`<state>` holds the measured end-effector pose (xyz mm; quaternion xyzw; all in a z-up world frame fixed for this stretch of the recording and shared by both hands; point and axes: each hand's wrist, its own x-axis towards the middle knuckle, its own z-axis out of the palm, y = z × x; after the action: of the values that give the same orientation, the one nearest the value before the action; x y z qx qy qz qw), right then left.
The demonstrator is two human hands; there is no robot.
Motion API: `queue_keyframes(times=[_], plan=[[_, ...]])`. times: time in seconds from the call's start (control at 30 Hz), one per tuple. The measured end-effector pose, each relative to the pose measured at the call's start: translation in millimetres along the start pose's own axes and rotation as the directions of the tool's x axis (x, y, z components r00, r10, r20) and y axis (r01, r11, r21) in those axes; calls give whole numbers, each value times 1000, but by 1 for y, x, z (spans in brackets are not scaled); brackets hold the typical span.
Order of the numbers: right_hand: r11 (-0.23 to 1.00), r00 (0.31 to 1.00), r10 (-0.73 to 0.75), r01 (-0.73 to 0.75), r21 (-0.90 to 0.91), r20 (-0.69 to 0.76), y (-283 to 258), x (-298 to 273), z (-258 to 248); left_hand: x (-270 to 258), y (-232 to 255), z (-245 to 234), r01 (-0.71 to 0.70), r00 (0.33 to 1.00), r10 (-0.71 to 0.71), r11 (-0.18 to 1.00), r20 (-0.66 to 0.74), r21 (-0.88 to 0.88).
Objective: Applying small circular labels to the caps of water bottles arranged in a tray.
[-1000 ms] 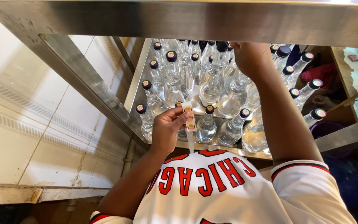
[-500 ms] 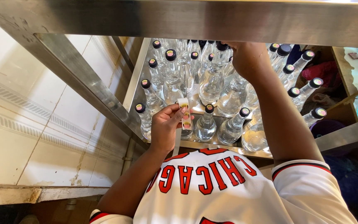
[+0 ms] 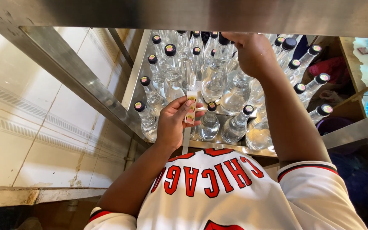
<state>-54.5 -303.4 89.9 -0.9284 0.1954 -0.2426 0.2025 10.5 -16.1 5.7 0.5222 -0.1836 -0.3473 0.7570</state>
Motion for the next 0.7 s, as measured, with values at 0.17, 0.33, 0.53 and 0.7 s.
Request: queue_keyframes(times=[0.17, 0.33, 0.53, 0.7], plan=[[995, 992, 70, -77, -67, -103, 37, -1, 17, 9, 3, 16, 11, 999, -10, 1000, 31, -4], [906, 844, -364, 418, 59, -393, -23, -83, 33, 20, -23, 18, -159, 986, 160, 987, 50, -12], [885, 862, -412, 456, 97, -295, -30, -116, 52, 19, -31, 26, -193, 980, 191, 980, 60, 38], [859, 929, -321, 368, 357, -186, -38, -120, 27, 18, -30, 24, -255, 960, 228, 953, 164, 165]])
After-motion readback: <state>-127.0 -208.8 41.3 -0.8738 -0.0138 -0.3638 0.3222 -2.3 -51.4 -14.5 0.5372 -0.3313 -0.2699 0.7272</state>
